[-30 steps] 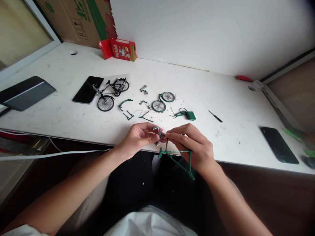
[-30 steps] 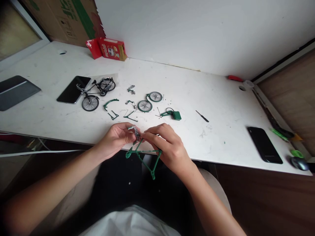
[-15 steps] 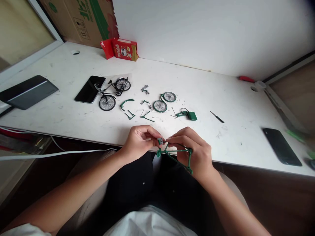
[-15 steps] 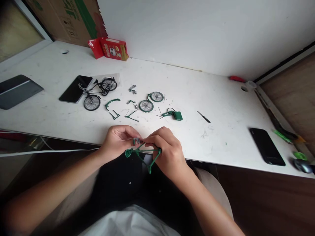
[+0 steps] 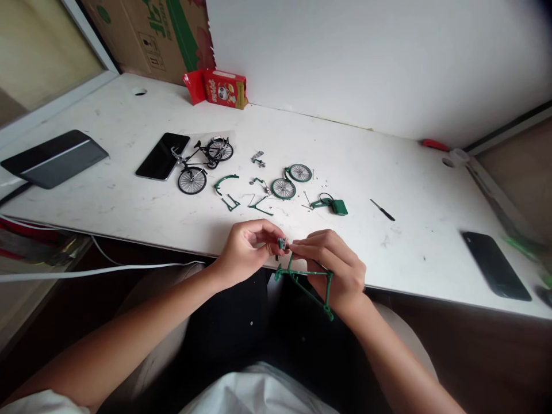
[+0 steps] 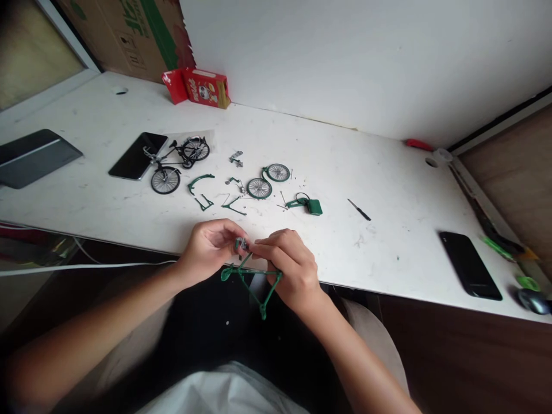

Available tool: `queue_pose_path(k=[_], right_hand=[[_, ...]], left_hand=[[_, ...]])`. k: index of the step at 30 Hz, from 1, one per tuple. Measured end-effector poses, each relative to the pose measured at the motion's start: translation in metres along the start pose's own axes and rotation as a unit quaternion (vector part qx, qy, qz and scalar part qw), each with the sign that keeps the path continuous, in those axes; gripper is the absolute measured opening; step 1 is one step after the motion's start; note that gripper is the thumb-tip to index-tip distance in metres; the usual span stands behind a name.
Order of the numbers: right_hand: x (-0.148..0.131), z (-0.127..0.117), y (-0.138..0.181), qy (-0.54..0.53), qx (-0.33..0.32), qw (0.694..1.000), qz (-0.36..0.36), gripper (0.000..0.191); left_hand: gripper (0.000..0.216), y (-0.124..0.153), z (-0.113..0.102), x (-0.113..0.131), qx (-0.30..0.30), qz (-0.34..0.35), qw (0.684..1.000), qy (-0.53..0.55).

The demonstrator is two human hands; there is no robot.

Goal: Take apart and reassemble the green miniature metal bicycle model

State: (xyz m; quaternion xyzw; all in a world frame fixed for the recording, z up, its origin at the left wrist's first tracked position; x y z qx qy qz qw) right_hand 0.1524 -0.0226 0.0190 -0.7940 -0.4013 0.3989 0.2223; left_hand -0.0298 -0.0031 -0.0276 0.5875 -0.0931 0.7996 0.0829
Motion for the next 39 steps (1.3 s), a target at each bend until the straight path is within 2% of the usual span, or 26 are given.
queue_pose_path(k=[3,7,13,20,23,25,26,28,31,33,36,39], right_hand=[[0.005,-0.013,-0.007,-0.010,-0.006,1.000,-0.016,0.043],[0.008,-0.025,-0.011,0.031,0.013,0.998,-0.043,0.039],[0.012,-0.026,-0.010,0.094,0.032,0.993,-0.058,0.040],[0.021,-0.021,-0.006,0.093,0.020,0.994,-0.056,0.039],[0.025,-0.020,-0.006,0.074,0.055,0.995,-0.029,0.045],[0.032,-0.021,-0.006,0.008,0.090,0.995,0.046,0.047],[0.037,-0.020,-0.005,-0.050,0.094,0.989,0.098,0.046],[0.045,-0.016,-0.005,-0.194,0.065,0.960,0.189,0.046],[0.045,-0.007,-0.006,-0.348,-0.026,0.905,0.243,0.061],[0.042,-0.006,-0.006,-0.365,-0.055,0.893,0.257,0.051],[0.035,-0.007,-0.006,-0.341,-0.044,0.902,0.262,0.021],[0.026,-0.008,-0.007,-0.327,-0.028,0.914,0.237,0.018]], left_hand=[[0.023,-0.003,-0.002,0.004,-0.010,-0.012,0.999,0.029],[0.026,-0.004,-0.004,0.006,-0.017,-0.013,0.999,0.041],[0.027,-0.002,-0.005,0.007,-0.029,0.003,0.999,0.038],[0.022,-0.001,-0.004,0.008,-0.037,0.021,0.999,0.016],[0.018,0.000,-0.005,0.012,-0.035,0.067,0.997,-0.031],[0.016,0.001,-0.006,0.016,-0.027,0.108,0.991,-0.072],[0.016,0.001,-0.006,0.019,-0.024,0.136,0.986,-0.098],[0.017,0.003,-0.006,0.026,-0.023,0.201,0.966,-0.160],[0.032,0.009,-0.001,0.036,-0.038,0.298,0.922,-0.245],[0.041,0.013,0.002,0.041,-0.048,0.348,0.892,-0.285],[0.049,0.017,0.005,0.046,-0.050,0.389,0.859,-0.330],[0.045,0.018,0.007,0.050,-0.035,0.412,0.834,-0.366]])
Point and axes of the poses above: each hand's wrist, its own y-axis away from the middle knuckle, its own z-axis out of the palm, x = y × z, the point moved 4 cm from there along -y, towards the middle knuckle, and after that the axes turned 5 degrees about -x, right-handed, at the moved point
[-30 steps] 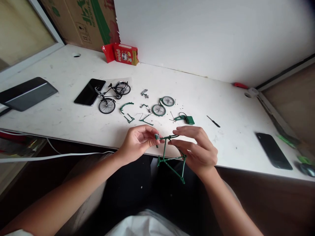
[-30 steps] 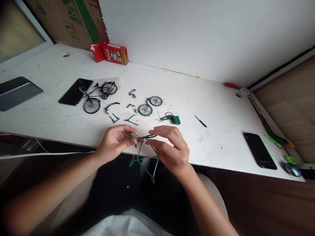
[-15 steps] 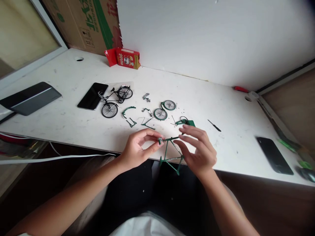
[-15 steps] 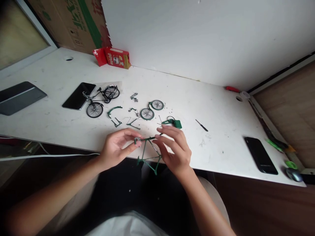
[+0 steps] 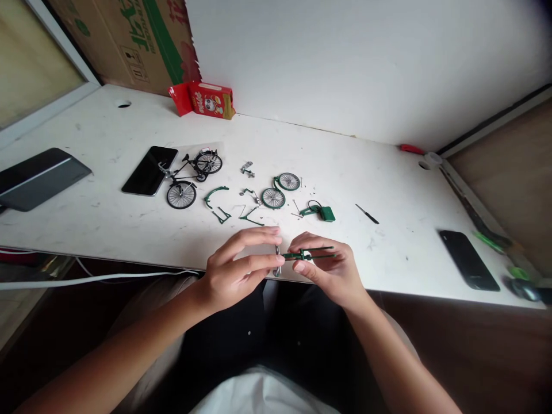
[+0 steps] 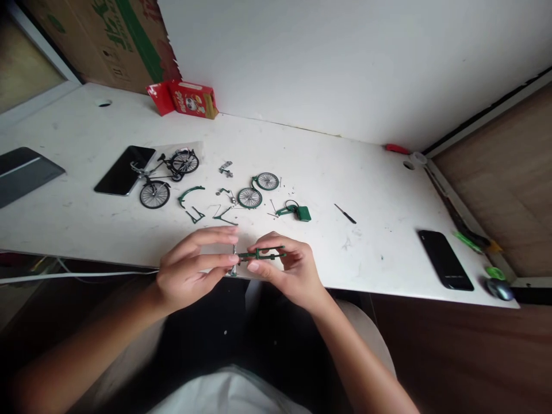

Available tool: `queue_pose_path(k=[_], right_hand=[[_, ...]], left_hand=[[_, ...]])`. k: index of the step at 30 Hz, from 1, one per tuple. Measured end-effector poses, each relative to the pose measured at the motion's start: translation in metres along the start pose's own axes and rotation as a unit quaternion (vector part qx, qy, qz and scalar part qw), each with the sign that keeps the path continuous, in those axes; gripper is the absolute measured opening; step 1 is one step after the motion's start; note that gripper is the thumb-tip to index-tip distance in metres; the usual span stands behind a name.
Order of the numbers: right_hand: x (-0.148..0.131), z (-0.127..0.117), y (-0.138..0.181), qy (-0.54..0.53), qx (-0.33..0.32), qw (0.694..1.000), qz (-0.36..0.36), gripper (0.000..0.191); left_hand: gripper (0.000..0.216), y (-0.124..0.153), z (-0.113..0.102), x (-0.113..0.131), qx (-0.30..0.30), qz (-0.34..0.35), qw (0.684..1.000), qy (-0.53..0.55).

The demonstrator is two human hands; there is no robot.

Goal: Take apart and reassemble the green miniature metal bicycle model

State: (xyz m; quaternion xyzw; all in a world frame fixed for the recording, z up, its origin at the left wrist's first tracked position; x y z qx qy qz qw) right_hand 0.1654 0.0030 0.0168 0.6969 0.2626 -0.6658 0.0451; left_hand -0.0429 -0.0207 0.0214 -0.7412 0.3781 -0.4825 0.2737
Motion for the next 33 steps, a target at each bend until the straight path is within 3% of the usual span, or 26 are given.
queue_pose_path(k=[4,11,15,17,22,28,31,33], right_hand=[[-0.007,0.004,0.001,0.059,-0.001,0.998,-0.031,0.016],[-0.005,0.004,0.004,0.076,-0.012,0.997,-0.030,0.016],[-0.006,0.003,0.005,0.061,0.026,0.997,-0.030,0.052],[-0.008,0.002,0.005,0.054,0.031,0.997,-0.047,0.060],[-0.007,-0.001,0.005,0.064,0.004,0.998,-0.029,0.030],[-0.011,-0.003,0.006,0.149,0.013,0.985,-0.084,0.019],[-0.013,-0.005,0.006,0.206,0.048,0.971,-0.108,0.026],[-0.014,-0.006,0.004,0.232,0.063,0.962,-0.132,0.030]], left_hand=[[0.039,-0.002,-0.005,0.002,0.020,0.023,0.997,-0.076],[0.041,0.001,-0.012,0.006,-0.030,0.109,0.984,-0.138],[0.039,0.005,-0.011,0.002,-0.019,0.098,0.986,-0.133],[0.039,0.008,-0.008,-0.001,-0.017,0.088,0.987,-0.134],[0.040,0.013,-0.003,-0.007,-0.012,0.071,0.990,-0.124],[0.044,0.012,0.000,-0.008,-0.022,0.070,0.990,-0.117],[0.041,0.009,0.003,-0.011,0.014,0.020,0.998,-0.064],[0.035,0.007,0.006,-0.016,0.029,-0.085,0.996,0.020]])
Point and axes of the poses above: each hand's wrist, its own y-axis away from the middle knuckle, its own z-axis out of the palm, x = y × z, the point moved 4 cm from there along -y, towards the middle knuckle, and after that the axes turned 5 degrees about -x, right-handed, at the moved point
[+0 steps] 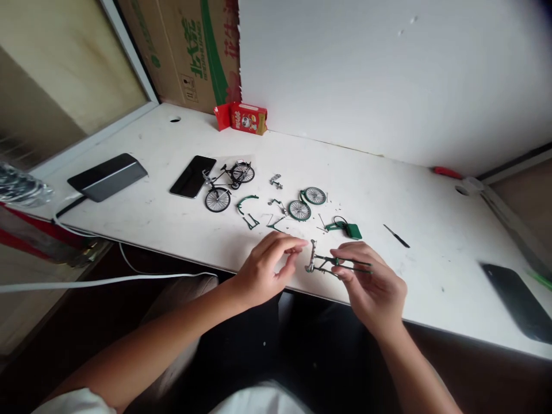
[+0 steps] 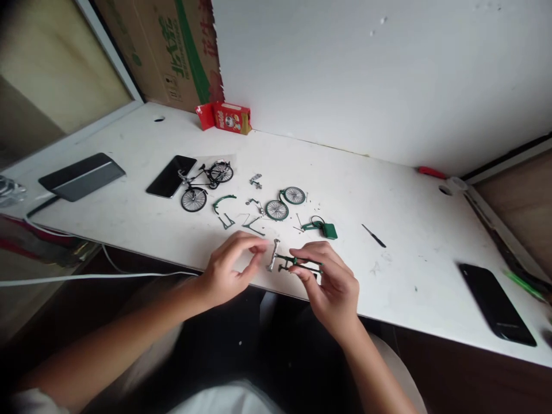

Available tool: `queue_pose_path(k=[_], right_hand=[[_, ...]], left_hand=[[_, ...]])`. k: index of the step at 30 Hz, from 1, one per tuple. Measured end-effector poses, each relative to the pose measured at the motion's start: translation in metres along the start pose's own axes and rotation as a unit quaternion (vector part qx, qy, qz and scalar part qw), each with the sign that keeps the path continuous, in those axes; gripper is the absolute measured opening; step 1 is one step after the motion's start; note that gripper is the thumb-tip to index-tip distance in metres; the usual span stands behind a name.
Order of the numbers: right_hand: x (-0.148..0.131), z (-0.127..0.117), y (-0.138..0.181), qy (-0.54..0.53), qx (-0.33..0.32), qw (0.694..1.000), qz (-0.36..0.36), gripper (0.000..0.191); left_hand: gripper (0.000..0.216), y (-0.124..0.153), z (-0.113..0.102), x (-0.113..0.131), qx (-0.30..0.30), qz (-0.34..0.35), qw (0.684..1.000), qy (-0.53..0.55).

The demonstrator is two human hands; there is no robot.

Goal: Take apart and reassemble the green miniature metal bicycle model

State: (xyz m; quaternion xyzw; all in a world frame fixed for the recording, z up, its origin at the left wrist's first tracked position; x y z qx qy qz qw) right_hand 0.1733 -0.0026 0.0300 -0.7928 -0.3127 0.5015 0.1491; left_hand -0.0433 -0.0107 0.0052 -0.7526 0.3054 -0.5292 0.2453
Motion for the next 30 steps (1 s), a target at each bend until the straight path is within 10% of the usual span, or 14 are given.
queue_pose_path(k=[7,22,30], right_hand=[[-0.008,0.009,-0.004,0.070,-0.044,0.994,-0.075,0.041],[-0.008,0.020,-0.009,0.151,-0.063,0.983,-0.085,0.052],[-0.014,0.010,-0.003,0.222,-0.090,0.962,-0.127,0.051]], left_hand=[[0.030,0.003,0.016,-0.007,-0.120,-0.333,0.885,0.303],[0.036,0.004,0.020,-0.025,-0.065,-0.359,0.807,0.464],[0.041,0.006,0.022,-0.016,-0.164,-0.412,0.760,0.474]])
Point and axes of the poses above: each hand's wrist, its own y-axis away from the middle knuckle, its own z-axis out of the palm, x = y × z, the point moved 4 cm from there along -y, towards the middle knuckle, and after that the axes turned 5 degrees about -x, right-handed, at the moved point
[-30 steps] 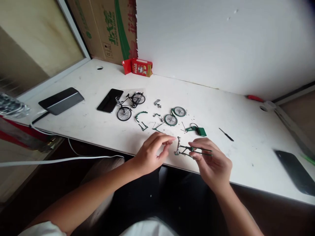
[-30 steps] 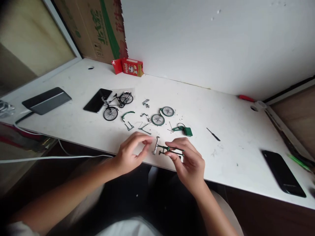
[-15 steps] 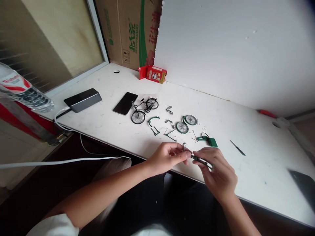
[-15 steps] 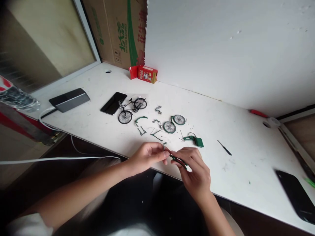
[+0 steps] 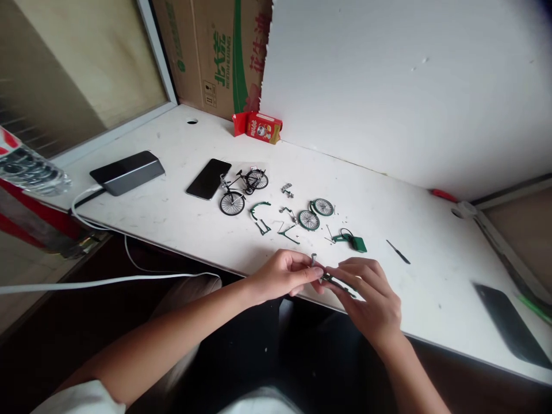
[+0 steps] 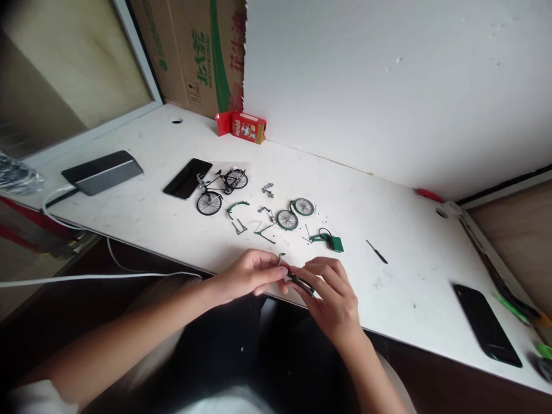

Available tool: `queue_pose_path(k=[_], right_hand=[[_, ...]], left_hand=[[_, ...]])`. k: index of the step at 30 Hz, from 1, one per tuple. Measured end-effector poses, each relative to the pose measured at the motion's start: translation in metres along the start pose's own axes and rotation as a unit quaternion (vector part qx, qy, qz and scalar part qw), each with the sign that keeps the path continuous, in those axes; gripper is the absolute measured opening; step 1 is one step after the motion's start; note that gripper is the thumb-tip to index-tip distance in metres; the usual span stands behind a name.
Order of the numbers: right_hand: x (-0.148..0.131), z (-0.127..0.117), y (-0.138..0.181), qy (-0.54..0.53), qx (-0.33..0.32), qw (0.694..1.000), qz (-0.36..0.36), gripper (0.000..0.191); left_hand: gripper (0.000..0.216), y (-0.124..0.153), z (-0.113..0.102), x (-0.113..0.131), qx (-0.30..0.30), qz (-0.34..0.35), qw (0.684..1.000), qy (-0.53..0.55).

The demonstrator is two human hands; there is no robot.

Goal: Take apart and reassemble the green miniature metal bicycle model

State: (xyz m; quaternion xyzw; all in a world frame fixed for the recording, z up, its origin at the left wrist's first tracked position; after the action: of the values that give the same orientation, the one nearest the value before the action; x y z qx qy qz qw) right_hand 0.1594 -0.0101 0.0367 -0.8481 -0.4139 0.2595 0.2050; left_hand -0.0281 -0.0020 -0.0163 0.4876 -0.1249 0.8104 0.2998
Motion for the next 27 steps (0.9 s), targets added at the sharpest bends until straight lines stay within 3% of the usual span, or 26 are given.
queue_pose_path(k=[6,10,12,15,18,23,27], right_hand=[[0.012,0.000,0.011,-0.070,-0.038,0.996,0.045,0.047],[0.036,-0.002,0.002,-0.161,0.021,0.980,0.116,0.059],[0.051,0.002,-0.016,-0.176,0.033,0.973,0.145,0.054],[0.068,0.023,-0.052,-0.097,-0.043,0.980,0.167,0.027],[0.081,0.054,-0.082,-0.047,-0.110,0.980,0.156,0.020],[0.094,0.093,-0.100,0.003,-0.144,0.977,0.158,0.016],[0.097,0.099,-0.101,0.008,-0.146,0.977,0.156,0.015]], left_hand=[[0.036,0.001,-0.003,0.002,0.013,-0.006,0.999,-0.034],[0.035,0.000,-0.006,0.002,0.015,-0.015,0.999,-0.032],[0.037,0.000,-0.006,0.001,0.016,-0.020,0.999,-0.022],[0.038,0.000,-0.005,0.000,0.019,-0.015,1.000,-0.015],[0.036,0.000,-0.004,-0.001,0.018,-0.014,1.000,-0.013],[0.036,-0.001,-0.007,0.000,0.022,-0.002,1.000,0.002],[0.036,-0.003,-0.009,-0.001,0.022,0.001,1.000,0.004]])
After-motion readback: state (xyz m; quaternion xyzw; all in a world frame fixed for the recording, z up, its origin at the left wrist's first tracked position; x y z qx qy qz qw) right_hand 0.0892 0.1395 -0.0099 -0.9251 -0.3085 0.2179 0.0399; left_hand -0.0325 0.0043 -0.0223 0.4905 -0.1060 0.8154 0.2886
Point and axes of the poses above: each hand's wrist, its own y-axis away from the middle knuckle, its own z-axis out of the palm, x = y × z, the point moved 4 cm from there along -y, towards the middle knuckle, and after that the axes turned 5 degrees about -x, right-handed, at the moved point
